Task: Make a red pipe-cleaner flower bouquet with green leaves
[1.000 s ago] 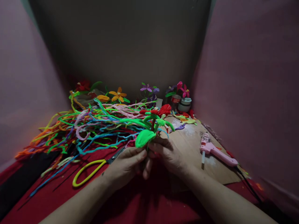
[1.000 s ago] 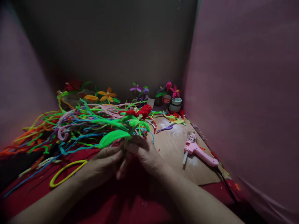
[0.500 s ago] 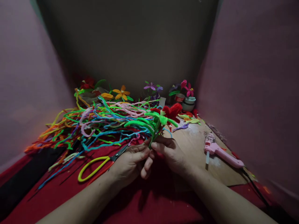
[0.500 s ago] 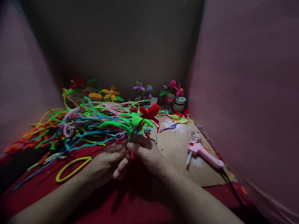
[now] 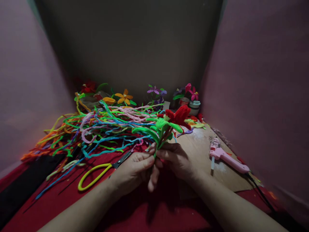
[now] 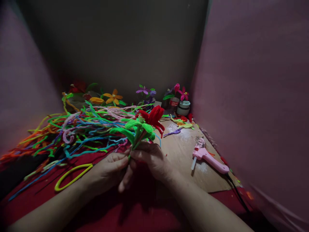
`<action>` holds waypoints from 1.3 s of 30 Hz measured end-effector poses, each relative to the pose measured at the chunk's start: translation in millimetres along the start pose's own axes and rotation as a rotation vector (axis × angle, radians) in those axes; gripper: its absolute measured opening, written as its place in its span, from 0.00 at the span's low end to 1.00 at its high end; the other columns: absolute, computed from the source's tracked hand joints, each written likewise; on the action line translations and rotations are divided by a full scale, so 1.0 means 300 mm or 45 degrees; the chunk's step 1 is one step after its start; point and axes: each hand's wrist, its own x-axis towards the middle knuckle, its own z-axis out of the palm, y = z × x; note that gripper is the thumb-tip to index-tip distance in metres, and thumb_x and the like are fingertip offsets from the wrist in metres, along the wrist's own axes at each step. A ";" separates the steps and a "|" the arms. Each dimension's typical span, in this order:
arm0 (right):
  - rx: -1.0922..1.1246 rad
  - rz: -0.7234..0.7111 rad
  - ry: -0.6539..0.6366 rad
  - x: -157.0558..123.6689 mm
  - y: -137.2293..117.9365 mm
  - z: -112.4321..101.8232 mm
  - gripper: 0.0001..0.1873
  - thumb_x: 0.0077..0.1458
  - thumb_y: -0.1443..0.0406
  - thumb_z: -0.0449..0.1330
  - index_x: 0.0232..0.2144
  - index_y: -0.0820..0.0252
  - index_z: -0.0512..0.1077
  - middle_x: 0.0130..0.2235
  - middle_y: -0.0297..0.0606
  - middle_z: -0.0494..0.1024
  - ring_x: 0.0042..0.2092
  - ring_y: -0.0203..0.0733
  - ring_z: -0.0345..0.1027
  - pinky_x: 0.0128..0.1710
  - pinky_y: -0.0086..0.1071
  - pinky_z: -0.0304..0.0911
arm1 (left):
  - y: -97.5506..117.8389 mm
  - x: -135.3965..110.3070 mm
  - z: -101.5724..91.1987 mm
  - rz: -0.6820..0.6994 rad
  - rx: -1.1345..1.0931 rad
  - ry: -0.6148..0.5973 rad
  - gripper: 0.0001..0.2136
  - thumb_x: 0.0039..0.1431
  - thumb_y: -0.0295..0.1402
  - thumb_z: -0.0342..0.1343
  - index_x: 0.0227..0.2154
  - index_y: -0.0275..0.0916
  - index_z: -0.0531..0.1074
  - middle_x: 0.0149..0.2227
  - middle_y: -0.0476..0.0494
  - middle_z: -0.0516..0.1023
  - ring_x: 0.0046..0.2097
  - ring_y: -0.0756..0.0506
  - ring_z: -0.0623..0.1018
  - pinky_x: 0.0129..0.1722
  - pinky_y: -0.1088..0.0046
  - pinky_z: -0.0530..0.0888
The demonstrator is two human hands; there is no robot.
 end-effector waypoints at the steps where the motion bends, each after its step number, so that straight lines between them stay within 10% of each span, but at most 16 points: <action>1: 0.004 0.007 0.006 0.001 0.000 0.000 0.12 0.52 0.60 0.56 0.28 0.63 0.75 0.21 0.34 0.71 0.27 0.38 0.66 0.34 0.34 0.62 | 0.012 0.002 0.006 0.044 0.177 0.114 0.16 0.59 0.38 0.48 0.24 0.32 0.72 0.19 0.45 0.72 0.21 0.51 0.71 0.25 0.77 0.67; 8: -0.126 -0.086 0.170 0.007 -0.005 0.017 0.08 0.50 0.61 0.59 0.26 0.59 0.74 0.26 0.33 0.72 0.29 0.37 0.65 0.32 0.31 0.61 | 0.040 0.003 0.032 0.132 0.675 0.563 0.09 0.53 0.35 0.54 0.22 0.36 0.71 0.19 0.50 0.70 0.23 0.51 0.68 0.25 0.78 0.64; 27: -0.099 -0.057 0.068 0.005 -0.035 0.023 0.09 0.53 0.60 0.55 0.35 0.52 0.74 0.29 0.32 0.74 0.36 0.40 0.68 0.43 0.34 0.62 | 0.018 0.008 0.030 -0.053 -0.394 0.146 0.08 0.54 0.33 0.55 0.22 0.35 0.68 0.13 0.59 0.52 0.15 0.59 0.47 0.18 0.80 0.61; 35: -0.114 -0.060 0.283 0.010 -0.010 0.030 0.06 0.51 0.60 0.58 0.28 0.53 0.74 0.30 0.32 0.74 0.36 0.41 0.67 0.40 0.33 0.63 | 0.034 0.005 0.028 0.200 0.694 0.531 0.07 0.51 0.36 0.58 0.23 0.38 0.73 0.24 0.48 0.73 0.28 0.49 0.70 0.29 0.78 0.65; 39: -0.290 -0.072 0.199 0.013 -0.002 0.033 0.09 0.53 0.58 0.55 0.30 0.52 0.74 0.27 0.33 0.73 0.35 0.40 0.67 0.40 0.33 0.61 | 0.021 0.006 0.029 0.147 0.654 0.515 0.11 0.54 0.36 0.55 0.20 0.36 0.72 0.18 0.49 0.71 0.24 0.51 0.69 0.27 0.78 0.64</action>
